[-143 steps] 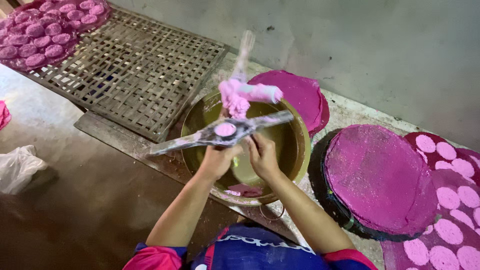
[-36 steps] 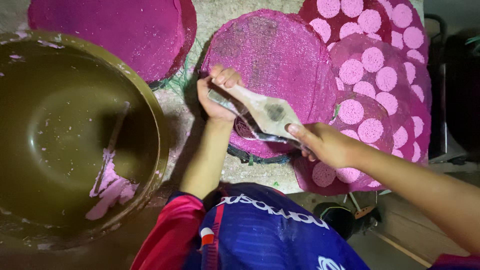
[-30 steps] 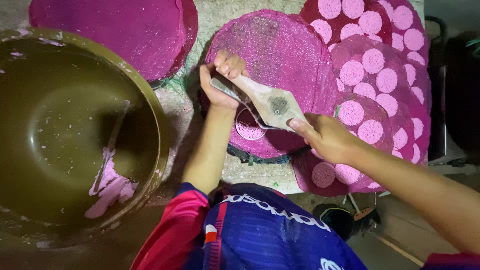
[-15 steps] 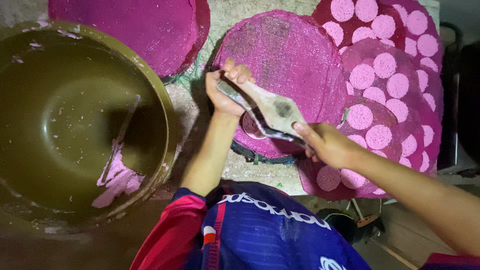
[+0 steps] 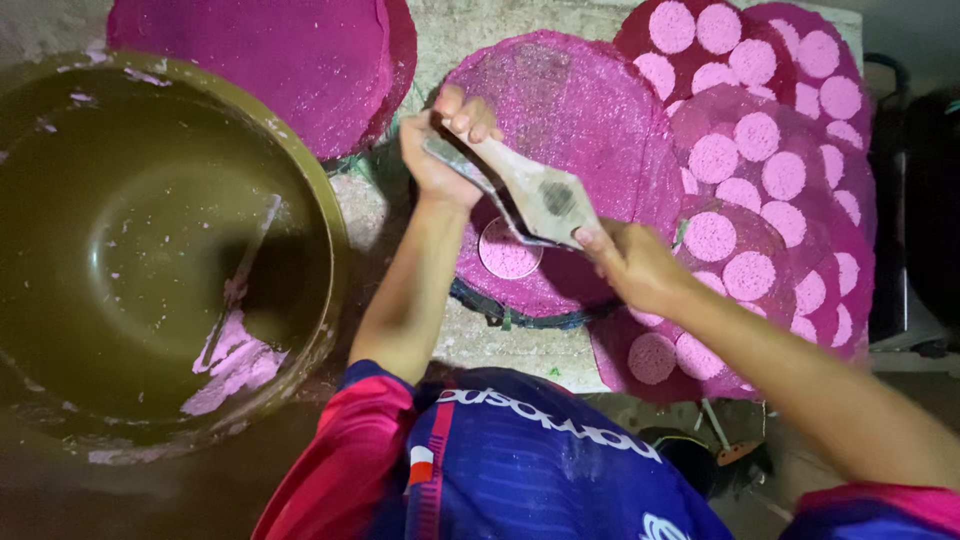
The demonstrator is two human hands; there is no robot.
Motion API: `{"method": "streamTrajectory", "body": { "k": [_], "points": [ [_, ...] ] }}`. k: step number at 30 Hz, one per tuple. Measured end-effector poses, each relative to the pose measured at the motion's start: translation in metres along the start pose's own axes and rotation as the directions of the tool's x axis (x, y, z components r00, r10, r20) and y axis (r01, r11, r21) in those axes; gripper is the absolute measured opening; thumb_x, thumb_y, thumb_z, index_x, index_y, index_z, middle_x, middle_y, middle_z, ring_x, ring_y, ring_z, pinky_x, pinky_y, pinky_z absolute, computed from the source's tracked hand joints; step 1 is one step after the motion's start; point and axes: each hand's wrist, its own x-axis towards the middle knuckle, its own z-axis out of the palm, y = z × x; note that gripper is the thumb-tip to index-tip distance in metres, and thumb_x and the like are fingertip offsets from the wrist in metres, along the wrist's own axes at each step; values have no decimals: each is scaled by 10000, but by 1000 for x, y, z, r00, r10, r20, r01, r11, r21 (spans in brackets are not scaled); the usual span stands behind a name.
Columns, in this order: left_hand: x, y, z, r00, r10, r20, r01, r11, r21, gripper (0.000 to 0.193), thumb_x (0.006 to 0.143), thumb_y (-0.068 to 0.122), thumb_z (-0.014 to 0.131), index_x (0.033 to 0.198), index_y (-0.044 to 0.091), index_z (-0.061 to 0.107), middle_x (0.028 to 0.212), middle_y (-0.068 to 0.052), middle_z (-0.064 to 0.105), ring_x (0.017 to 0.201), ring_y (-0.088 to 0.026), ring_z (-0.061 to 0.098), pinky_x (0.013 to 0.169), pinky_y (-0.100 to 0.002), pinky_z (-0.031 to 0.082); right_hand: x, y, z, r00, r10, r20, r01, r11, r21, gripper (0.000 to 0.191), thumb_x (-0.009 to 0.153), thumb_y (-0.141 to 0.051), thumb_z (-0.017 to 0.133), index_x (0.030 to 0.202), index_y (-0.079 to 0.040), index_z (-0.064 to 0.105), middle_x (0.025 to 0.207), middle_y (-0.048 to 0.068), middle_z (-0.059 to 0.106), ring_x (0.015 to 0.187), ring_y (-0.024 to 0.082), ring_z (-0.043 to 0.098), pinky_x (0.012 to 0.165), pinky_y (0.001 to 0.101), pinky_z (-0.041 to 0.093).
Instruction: The person fills a handheld extruder press with pink batter from a large basin and squeezes round batter discs onto round pink mesh trays, arranging the discs in rows. They refill the extruder with batter by hand, continue depositing discs across several trays, and stack finished trays of discs on the table.
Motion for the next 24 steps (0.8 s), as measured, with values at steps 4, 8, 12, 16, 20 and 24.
{"method": "streamTrajectory", "body": {
  "k": [4,8,12,16,20,24],
  "points": [
    [-9,26,7,990,45,-137,22,894,447,328,944,388,498,1037,98,618,1012,-66,625,999,-219,606,939,-385,492,-7,13,17,990,-140,-19,140,960,241,597,975,-583,468,1065,-17,634,726,32,596,665,146,581,619,334,504],
    [-51,18,9,932,45,-359,307,426,851,713,778,17,579,1478,61,446,1265,-153,610,1123,-279,609,945,-437,509,-32,35,16,926,-362,-109,377,855,356,720,996,-709,440,1063,-10,597,810,25,581,731,128,554,636,305,475],
    [-106,2,22,968,-252,-1,-93,-363,927,1071,677,169,854,1560,-15,276,1448,-234,479,1333,-396,452,1151,-471,361,-48,45,17,894,-387,-224,443,695,566,840,949,-815,430,1145,-12,581,894,50,573,765,136,527,654,297,443],
    [-116,-8,32,926,-299,-229,-21,-648,762,1197,668,303,935,1599,58,224,1430,-175,475,1316,-374,418,1081,-511,352,-54,51,21,900,-300,-316,434,673,599,902,908,-864,417,1148,-9,576,872,68,588,738,150,529,635,316,417],
    [-111,-9,37,947,-268,-175,-29,-616,787,1187,632,283,942,1578,63,259,1439,-169,478,1302,-380,426,1077,-522,352,-62,63,23,885,-275,-376,462,619,636,891,934,-864,437,1119,0,557,905,85,584,768,175,522,669,340,410],
    [-113,-9,44,946,-282,-161,-57,-631,774,1171,639,278,938,1578,78,268,1472,-165,473,1323,-369,414,1086,-520,340,-70,76,26,883,-217,-415,456,602,656,912,881,-865,459,1248,-32,507,902,70,539,749,176,506,631,335,393]
  ]
}}
